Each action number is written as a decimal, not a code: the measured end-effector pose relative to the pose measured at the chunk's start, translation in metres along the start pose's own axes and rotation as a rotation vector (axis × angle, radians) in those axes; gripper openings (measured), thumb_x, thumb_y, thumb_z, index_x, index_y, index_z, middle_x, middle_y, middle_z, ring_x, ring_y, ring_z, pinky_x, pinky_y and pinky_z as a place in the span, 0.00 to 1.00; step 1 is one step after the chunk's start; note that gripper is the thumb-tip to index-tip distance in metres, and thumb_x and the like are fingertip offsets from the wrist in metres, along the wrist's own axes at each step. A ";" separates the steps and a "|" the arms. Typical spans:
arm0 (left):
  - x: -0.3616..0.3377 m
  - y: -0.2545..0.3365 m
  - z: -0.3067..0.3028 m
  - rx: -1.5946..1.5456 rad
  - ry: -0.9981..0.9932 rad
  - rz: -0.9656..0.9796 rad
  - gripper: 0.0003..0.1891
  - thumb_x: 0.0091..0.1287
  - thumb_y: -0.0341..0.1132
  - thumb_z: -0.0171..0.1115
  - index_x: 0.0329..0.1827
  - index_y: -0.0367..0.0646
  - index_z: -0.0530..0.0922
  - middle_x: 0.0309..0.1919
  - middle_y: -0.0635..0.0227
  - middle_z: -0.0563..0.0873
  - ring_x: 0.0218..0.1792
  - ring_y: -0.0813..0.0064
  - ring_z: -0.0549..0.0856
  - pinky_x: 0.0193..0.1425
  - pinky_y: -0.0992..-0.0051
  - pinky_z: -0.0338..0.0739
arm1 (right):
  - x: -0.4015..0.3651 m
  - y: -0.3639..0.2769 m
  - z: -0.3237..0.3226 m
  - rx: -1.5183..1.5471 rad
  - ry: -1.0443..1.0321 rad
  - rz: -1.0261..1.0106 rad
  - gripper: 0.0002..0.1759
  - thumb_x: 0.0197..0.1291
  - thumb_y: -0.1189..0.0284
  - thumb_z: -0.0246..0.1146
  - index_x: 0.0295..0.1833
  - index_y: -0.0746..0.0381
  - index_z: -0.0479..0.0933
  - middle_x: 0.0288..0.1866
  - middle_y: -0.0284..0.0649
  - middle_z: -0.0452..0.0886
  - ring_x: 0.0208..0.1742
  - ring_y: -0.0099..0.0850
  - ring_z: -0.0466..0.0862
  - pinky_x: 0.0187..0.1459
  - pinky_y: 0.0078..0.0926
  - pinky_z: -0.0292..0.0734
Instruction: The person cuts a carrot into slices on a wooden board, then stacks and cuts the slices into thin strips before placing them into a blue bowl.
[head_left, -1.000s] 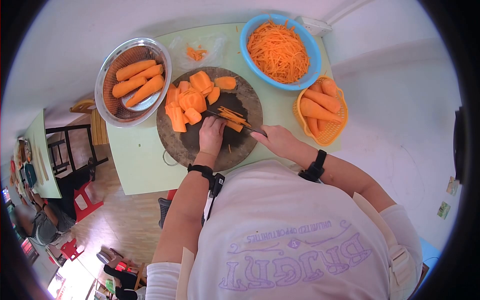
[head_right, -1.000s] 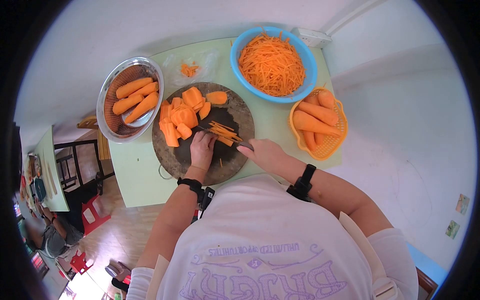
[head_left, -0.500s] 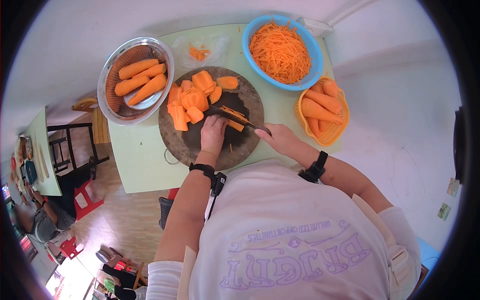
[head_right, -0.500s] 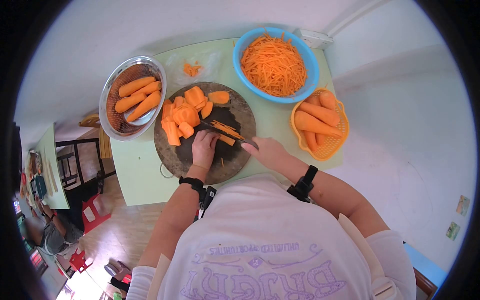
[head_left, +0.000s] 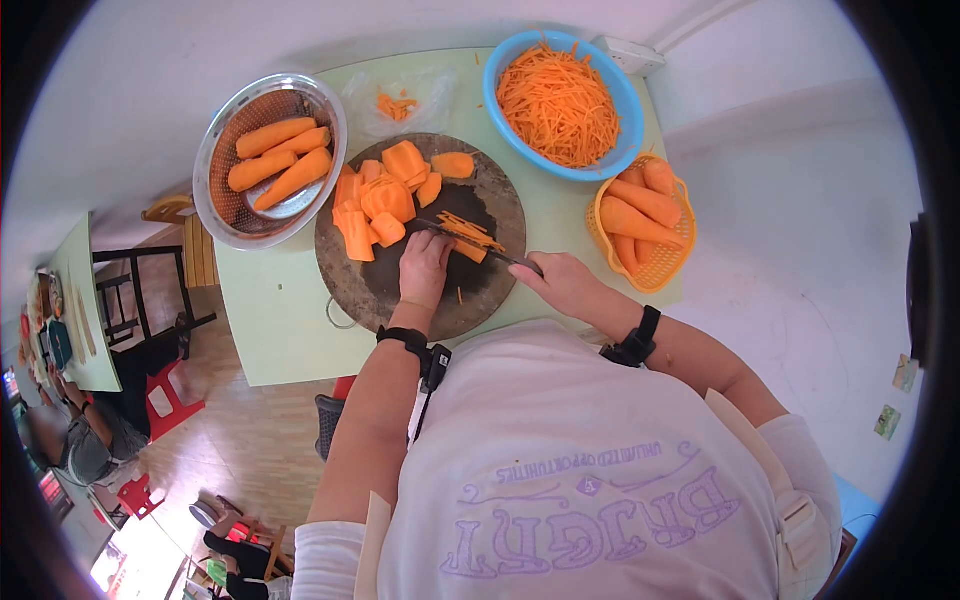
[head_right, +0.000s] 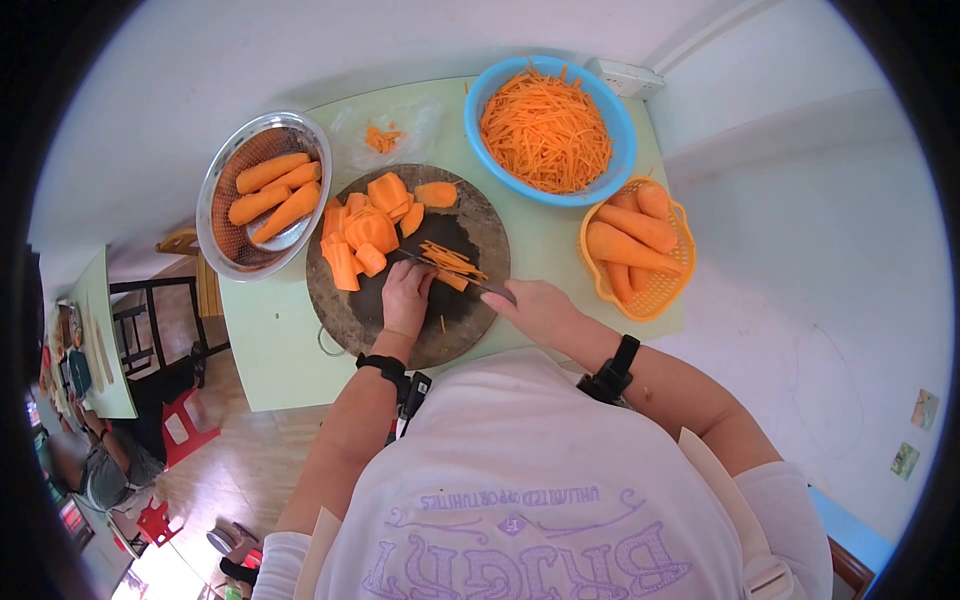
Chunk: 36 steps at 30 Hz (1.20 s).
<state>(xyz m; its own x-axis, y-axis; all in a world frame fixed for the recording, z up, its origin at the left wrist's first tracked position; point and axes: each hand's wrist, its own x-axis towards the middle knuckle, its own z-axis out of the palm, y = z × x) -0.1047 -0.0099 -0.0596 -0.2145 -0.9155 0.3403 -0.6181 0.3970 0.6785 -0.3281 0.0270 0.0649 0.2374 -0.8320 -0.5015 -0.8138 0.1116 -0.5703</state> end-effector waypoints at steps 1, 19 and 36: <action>0.000 0.000 0.000 0.002 -0.002 -0.003 0.04 0.57 0.27 0.70 0.34 0.42 0.83 0.33 0.65 0.82 0.38 0.61 0.82 0.44 0.66 0.79 | 0.000 -0.001 0.000 -0.006 -0.011 0.007 0.32 0.73 0.48 0.50 0.36 0.69 0.76 0.31 0.58 0.80 0.37 0.56 0.81 0.42 0.50 0.74; 0.000 0.000 0.000 -0.006 -0.002 -0.009 0.04 0.56 0.26 0.69 0.33 0.42 0.83 0.31 0.65 0.81 0.37 0.61 0.82 0.43 0.66 0.79 | 0.003 0.000 0.001 -0.022 -0.037 0.027 0.32 0.73 0.47 0.48 0.37 0.68 0.76 0.31 0.56 0.81 0.37 0.55 0.81 0.41 0.49 0.75; 0.002 0.002 -0.001 -0.011 0.016 0.023 0.04 0.57 0.26 0.69 0.34 0.43 0.83 0.32 0.66 0.82 0.38 0.61 0.82 0.44 0.66 0.79 | 0.009 0.014 0.013 0.106 0.042 0.023 0.30 0.72 0.49 0.52 0.39 0.68 0.76 0.31 0.57 0.80 0.37 0.56 0.80 0.41 0.48 0.74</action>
<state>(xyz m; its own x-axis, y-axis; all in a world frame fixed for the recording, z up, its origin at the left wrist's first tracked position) -0.1056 -0.0110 -0.0571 -0.2159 -0.9052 0.3661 -0.6051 0.4183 0.6774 -0.3306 0.0280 0.0435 0.1948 -0.8503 -0.4889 -0.7576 0.1861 -0.6256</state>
